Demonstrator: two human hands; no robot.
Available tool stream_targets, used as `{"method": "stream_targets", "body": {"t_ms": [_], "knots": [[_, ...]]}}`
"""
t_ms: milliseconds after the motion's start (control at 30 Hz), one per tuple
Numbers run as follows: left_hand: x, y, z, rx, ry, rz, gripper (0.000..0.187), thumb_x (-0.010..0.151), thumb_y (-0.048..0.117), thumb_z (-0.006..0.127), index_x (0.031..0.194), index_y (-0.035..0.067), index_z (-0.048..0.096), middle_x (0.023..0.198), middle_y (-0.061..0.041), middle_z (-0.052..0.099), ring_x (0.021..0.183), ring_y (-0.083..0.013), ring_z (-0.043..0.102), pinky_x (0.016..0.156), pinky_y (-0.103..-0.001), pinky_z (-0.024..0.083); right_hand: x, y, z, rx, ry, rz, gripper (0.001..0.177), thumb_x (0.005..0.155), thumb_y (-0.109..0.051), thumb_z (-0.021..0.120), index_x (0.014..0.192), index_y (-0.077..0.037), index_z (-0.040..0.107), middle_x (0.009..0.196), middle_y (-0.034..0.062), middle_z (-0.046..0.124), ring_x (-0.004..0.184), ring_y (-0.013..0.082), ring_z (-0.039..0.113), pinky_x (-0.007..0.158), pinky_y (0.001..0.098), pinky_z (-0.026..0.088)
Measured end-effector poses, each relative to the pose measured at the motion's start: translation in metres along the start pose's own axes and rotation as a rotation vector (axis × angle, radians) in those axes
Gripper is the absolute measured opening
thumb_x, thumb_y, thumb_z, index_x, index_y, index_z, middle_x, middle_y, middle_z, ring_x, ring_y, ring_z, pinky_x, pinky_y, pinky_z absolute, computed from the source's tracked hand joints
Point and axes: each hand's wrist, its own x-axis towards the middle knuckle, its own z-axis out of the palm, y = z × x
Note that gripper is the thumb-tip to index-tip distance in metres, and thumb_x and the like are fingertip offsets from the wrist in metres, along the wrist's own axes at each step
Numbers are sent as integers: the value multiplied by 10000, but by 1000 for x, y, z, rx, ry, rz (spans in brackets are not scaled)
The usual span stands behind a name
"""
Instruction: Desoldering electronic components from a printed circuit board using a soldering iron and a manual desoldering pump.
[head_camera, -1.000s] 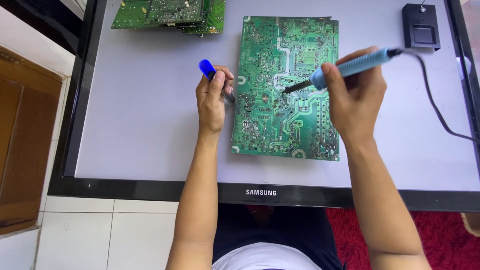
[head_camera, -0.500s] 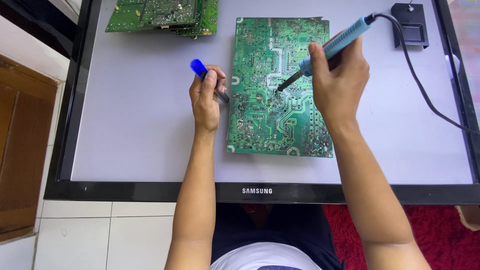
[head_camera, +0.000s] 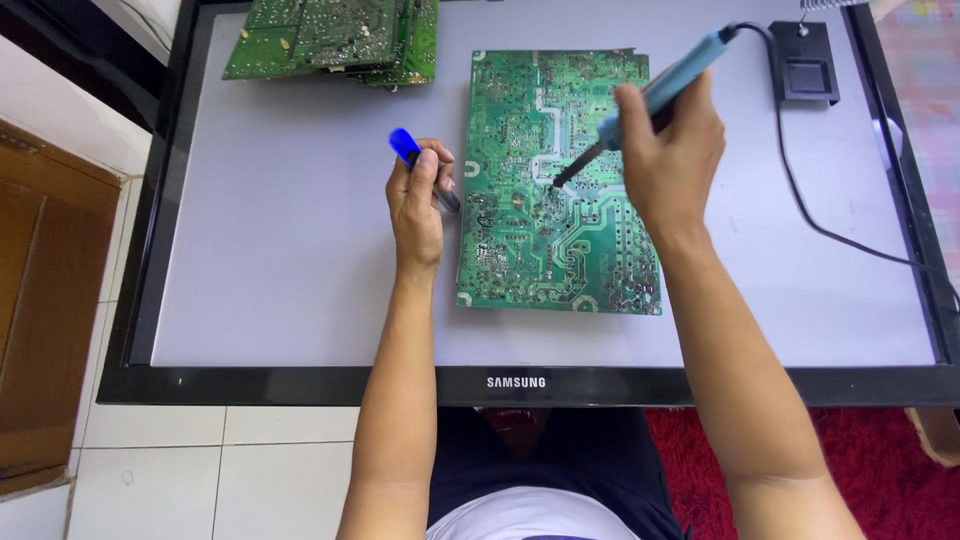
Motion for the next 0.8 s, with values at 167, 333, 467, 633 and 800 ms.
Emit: {"method": "stream_targets", "body": {"t_ms": [167,333,467,633,800], "knots": [[3,-10,-4,86,-1,48,293,1120,345,516,1027,90,624,766,-11,479,747,-117,478,763,-267,433,-9,3,3,-86,44,-21,319,1103,-316,712,1083,-89,490,832,116,724,770,388,707,706,565,521],[15,-7,-6,54,72,71,286,1145,333,494,1049,94,618,715,2,471,715,-97,487,749,-254,477,-29,-8,1,-95,65,-167,339,1104,-301,766,1072,-75,516,828,205,706,808,542,711,675,628,545],[27,28,15,-58,59,115,290,1142,369,490,1074,114,609,736,1,479,727,-112,495,773,-263,505,-27,4,2,55,123,-133,246,1103,-167,772,1088,-37,564,852,204,690,791,464,728,716,495,571],[36,16,57,-174,-40,112,298,1139,413,499,1084,150,628,751,13,521,726,-103,521,769,-255,523,-33,29,5,195,227,-74,253,1082,-100,783,1089,-59,534,912,149,633,868,300,696,838,381,551],[30,-3,88,-167,-107,69,285,1146,346,504,1091,83,600,756,9,460,746,-85,499,785,-263,487,-54,44,-15,435,162,117,178,1099,-110,713,1047,-51,554,872,81,672,659,152,634,591,262,520]]}}
